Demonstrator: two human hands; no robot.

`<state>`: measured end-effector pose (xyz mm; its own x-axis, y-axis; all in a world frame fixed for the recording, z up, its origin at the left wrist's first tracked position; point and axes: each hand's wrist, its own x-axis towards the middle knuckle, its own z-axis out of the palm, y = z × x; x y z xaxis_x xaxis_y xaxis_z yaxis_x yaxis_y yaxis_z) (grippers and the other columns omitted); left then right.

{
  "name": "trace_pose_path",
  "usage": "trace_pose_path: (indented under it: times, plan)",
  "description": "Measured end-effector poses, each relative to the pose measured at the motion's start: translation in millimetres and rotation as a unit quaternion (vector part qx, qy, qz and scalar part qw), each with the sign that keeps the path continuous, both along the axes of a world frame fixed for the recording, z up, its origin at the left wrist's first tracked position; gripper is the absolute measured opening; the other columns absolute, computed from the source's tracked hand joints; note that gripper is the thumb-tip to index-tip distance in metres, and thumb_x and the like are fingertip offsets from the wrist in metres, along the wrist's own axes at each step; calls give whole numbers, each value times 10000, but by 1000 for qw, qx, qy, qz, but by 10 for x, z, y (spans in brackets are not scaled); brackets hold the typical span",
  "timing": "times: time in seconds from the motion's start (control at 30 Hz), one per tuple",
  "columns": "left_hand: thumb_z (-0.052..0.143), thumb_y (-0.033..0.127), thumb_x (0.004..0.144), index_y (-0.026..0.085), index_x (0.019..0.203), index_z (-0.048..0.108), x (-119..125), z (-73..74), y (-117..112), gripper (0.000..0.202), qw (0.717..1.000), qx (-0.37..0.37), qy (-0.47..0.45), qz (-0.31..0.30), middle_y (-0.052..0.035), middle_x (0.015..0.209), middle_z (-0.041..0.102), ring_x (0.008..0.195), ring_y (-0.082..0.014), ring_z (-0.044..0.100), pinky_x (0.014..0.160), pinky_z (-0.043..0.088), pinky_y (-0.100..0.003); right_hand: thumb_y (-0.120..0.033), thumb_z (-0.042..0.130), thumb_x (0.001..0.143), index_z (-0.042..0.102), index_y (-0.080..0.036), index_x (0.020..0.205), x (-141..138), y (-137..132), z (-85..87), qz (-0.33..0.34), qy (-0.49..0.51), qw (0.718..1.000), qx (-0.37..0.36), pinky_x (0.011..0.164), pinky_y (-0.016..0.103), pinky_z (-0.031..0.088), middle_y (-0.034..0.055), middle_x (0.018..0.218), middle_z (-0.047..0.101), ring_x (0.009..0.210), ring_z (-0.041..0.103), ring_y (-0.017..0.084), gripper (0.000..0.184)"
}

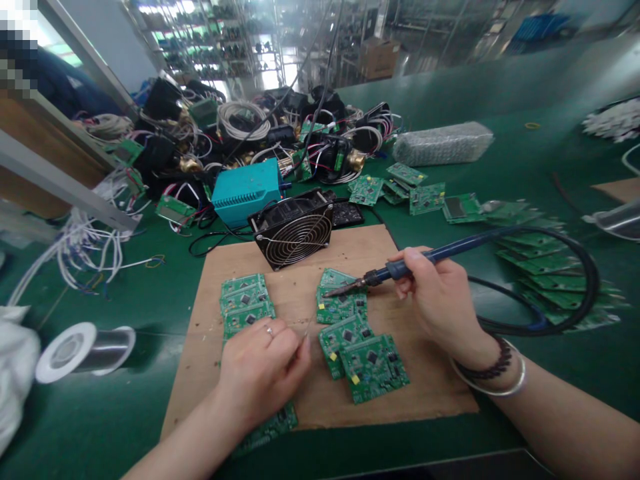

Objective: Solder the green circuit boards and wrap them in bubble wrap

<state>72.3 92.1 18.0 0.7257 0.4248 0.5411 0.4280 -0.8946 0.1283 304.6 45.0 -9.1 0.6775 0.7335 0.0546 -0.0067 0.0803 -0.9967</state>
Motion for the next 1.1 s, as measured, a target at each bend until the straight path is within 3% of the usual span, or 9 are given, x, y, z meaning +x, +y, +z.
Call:
trace_pose_path:
  times: [0.3,0.83,1.1]
  plan:
    - [482,175,897,182,530,491,-28,12,-24,367,999,-24,-34,-12,45,488,456,460,-76,442,468,361,-211,-429,612,804,627,-160,657,8,-7,12,-15,8,1000,12,374,191,348,-46,434,480,376,433,69,307]
    - [434,204,929,202,563,495,-13,-46,5,370,1000,4,16,7,33,508,494,489,-107,497,510,399,-240,-526,639,771,632,-161,663,-8,-17,10,-6,-3,1000,-14,366,201,349,-37,447,488,381,438,79,381]
    - [474,177,909,192,557,491,-17,-3,-8,353,1000,-18,-21,-13,47,494,451,462,-82,446,481,363,-215,-429,592,817,611,-177,659,1,-6,12,-38,11,999,25,365,207,328,-50,433,453,373,416,80,298]
